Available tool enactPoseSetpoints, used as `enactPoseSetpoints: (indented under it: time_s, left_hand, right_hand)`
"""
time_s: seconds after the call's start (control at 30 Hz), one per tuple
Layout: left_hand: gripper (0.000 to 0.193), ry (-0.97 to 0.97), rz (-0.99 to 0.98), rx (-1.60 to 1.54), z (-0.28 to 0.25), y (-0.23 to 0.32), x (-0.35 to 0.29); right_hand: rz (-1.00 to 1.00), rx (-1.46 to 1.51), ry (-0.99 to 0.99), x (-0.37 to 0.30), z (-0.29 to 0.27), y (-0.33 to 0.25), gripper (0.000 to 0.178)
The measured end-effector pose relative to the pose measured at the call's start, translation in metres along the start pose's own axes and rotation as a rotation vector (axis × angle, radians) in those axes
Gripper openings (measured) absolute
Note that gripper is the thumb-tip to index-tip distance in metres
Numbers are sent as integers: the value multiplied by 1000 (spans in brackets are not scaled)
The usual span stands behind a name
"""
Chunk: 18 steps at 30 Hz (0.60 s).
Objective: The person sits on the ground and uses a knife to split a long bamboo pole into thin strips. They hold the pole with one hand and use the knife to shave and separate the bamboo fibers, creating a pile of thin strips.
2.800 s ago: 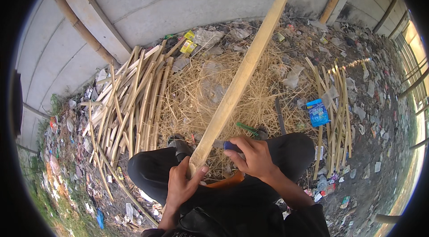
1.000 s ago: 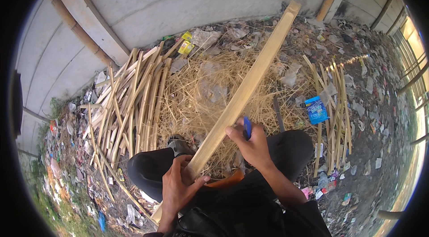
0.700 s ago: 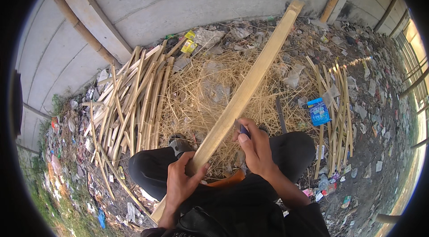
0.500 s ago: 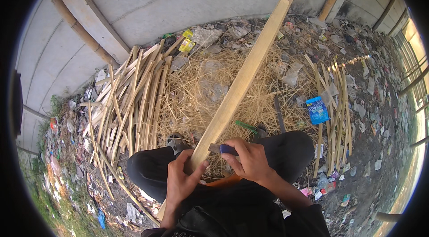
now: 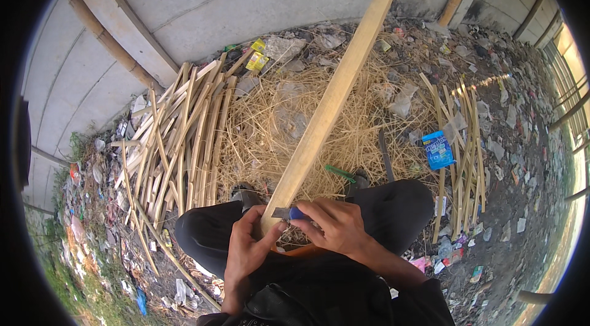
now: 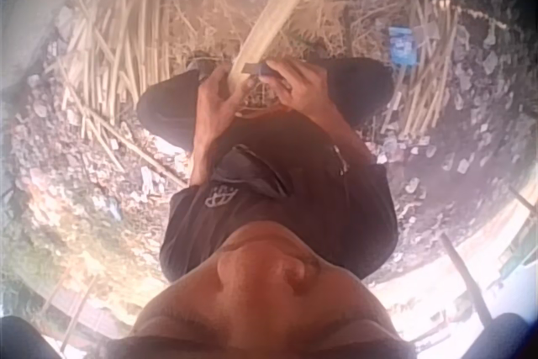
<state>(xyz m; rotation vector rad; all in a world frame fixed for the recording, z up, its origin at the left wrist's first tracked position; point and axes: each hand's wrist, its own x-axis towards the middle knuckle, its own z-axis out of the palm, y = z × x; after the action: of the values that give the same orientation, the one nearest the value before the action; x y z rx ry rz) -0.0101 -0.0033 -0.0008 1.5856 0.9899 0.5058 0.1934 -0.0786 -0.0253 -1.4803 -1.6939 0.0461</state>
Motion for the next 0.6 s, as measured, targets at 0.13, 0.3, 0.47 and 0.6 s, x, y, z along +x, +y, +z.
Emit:
enactPoseSetpoints:
  time_s: [0.13, 0.3, 0.47, 0.6]
  left_hand:
    - [35, -39, -63, -64, -3, -3, -4]
    - [34, -39, -68, -97, -5, -2, -9]
    - [34, -42, -63, -58, -11, -6, -14]
    - [34, -83, -122, -36, -14, -9, -27]
  right_hand:
    - [68, -32, 37, 3, -11, 13, 29]
    - [14, -48, 0, 12, -18, 9, 30]
    - [1, -69, -6, 15, -23, 10, 29]
    - [99, -104, 135, 26, -40, 28, 29]
